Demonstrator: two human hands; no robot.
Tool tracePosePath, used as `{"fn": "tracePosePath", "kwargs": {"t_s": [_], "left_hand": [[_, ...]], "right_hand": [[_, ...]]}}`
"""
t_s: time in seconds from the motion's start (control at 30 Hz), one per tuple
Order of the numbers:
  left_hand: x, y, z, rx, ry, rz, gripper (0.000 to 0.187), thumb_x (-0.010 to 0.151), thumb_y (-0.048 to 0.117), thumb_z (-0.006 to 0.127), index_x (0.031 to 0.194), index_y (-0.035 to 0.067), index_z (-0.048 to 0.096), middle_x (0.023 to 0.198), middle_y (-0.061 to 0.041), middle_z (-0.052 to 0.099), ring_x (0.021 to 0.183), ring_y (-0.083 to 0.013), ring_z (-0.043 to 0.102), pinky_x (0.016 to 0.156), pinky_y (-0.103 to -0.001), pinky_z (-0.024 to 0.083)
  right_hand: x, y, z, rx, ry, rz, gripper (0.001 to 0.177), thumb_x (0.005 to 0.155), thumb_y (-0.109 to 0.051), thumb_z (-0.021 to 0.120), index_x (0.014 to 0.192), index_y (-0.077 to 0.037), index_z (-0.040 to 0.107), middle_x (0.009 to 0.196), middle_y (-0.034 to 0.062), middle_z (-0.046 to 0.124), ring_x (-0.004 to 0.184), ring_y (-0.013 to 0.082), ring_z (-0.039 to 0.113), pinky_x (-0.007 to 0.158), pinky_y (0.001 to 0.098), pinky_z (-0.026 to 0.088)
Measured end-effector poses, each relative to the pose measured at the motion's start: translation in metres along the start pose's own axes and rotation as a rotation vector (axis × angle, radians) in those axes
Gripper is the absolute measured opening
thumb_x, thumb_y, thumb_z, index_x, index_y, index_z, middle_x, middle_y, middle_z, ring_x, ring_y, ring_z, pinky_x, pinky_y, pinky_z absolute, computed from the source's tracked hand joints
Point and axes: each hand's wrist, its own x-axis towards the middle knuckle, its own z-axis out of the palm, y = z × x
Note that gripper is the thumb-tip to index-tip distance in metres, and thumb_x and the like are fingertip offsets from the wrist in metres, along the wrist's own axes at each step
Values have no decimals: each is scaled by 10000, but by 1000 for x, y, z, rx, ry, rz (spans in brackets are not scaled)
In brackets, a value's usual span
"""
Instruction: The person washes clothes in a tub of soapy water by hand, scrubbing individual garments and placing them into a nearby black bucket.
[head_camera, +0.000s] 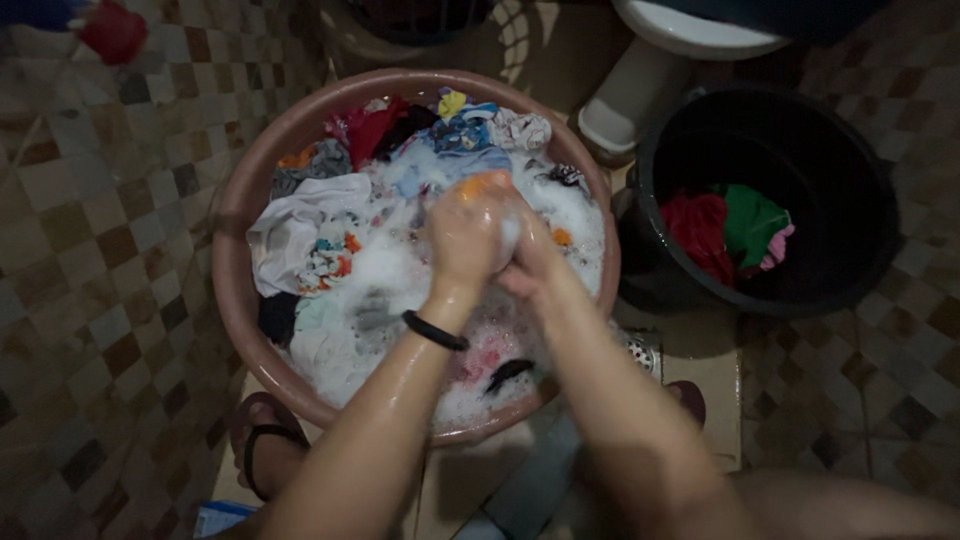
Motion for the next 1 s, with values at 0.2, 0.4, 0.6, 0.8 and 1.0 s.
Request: {"fn": "tracePosePath", "kwargs": {"t_s": [0.2, 0.4, 0.6, 0.8, 1.0], "left_hand": [[-18, 37, -13, 459, -55, 837, 169, 830, 271, 743, 813, 110, 694, 827, -94, 640, 822, -325, 656, 774, -440, 548], [-31, 25, -10, 558, -329, 894, 190, 707, 296, 764, 779, 133, 698, 818, -71, 650, 784, -285, 650, 746, -444, 527], [2, 22, 12, 489, -322, 477, 287, 895, 349, 698, 950, 68, 714, 1023, -160, 653, 998, -376, 610, 869, -459, 479], [45, 18, 56, 138, -113, 345, 322, 1045, 319, 569, 1142, 36, 688, 1209, -205, 642, 1139, -377, 608, 999, -438, 466], [9, -69, 97, 342, -544, -34, 273, 977, 197, 552, 1137, 99, 751, 1148, -169, 762, 1091, -313, 727, 1015, -396, 553]], "right_hand": [[10, -17, -13, -594, -137, 116, 517, 1009, -470, 541, 1323, -64, 601, 1248, 114, 703, 1073, 238, 696, 935, 375, 582], [14, -17, -21, -737, -209, 196, 500, 1017, -450, 547, 1339, -70, 598, 1260, 128, 698, 1038, 249, 699, 895, 373, 596], [-14, -22, -38, -146, -83, 52, 485, 1026, -430, 553, 1355, -76, 595, 1271, 141, 694, 1002, 260, 702, 854, 371, 609], [-42, -58, -75, 662, -234, -250, 534, 995, -391, 603, 1386, -28, 572, 1253, 175, 676, 923, 268, 690, 754, 351, 626], [-74, -96, -78, 999, -305, -461, 451, 954, -344, 561, 1309, -66, 586, 1235, 120, 669, 1054, 246, 689, 874, 400, 618]]}}
